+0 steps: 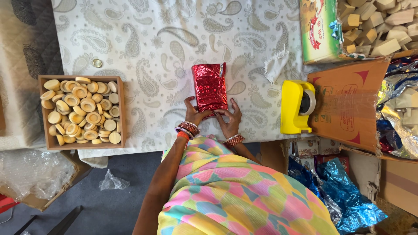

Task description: Wrap small items in red foil and organize them into boxes.

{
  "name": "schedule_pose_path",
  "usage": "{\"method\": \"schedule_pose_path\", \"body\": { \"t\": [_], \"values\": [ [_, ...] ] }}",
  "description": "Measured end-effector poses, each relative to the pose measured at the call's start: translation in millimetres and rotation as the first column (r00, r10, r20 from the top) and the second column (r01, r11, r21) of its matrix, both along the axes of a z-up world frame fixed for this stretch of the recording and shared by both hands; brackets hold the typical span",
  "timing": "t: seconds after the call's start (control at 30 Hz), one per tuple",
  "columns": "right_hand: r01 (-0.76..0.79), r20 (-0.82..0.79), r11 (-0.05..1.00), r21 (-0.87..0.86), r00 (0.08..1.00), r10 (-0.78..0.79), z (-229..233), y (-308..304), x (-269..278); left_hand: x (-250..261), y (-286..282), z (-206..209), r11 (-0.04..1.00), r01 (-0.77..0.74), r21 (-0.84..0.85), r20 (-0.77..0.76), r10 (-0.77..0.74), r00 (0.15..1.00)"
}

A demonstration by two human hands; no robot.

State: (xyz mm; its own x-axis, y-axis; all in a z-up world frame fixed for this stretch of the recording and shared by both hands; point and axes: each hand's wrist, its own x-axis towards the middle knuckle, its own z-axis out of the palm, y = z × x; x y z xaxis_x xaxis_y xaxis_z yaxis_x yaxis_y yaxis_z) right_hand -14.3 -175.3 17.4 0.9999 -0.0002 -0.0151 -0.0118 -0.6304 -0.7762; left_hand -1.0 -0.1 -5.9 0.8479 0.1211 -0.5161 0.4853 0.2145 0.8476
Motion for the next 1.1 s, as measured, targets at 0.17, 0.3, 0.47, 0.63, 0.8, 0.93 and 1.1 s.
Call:
{"method": "schedule_pose_path", "body": {
  "t": [0.17,0.3,0.47,0.63,0.8,0.93,1.1],
  "values": [
    [-0.002,0.08,1.0,0.015,0.997,0.0,-3.5,0.3,0.2,0.3,-0.1,1.2,0.999,-0.014,-0.035,-0.009,0.014,1.0],
    [0.003,0.036,0.997,0.083,0.999,-0.006,-10.5,-0.1,0.1,1.9,-0.1,6.2,0.999,-0.019,-0.045,-0.043,0.017,0.999],
    [0.009,0.013,0.993,0.122,1.0,-0.011,-15.2,-1.7,0.0,0.8,-0.3,3.5,1.0,-0.009,-0.026,-0.024,0.008,1.0],
    [-0.03,0.015,0.975,0.219,1.0,0.027,-26.0,-10.9,2.7,0.6,0.6,6.0,0.999,-0.019,-0.046,-0.033,0.017,0.999],
    [-0.051,-0.048,0.946,0.32,0.996,0.07,-22.5,-14.5,2.8,2.0,0.1,10.1,1.0,-0.015,-0.022,-0.055,0.014,0.998],
    [-0.019,-0.052,0.969,0.247,0.998,0.033,-28.1,-11.9,2.2,0.7,-0.1,3.9,1.0,-0.012,-0.011,-0.044,0.011,0.999],
    [0.01,0.017,0.992,0.129,1.0,-0.013,-12.2,-2.4,3.7,0.8,0.5,5.9,1.0,-0.015,-0.024,-0.029,0.014,0.999]
  ]
}}
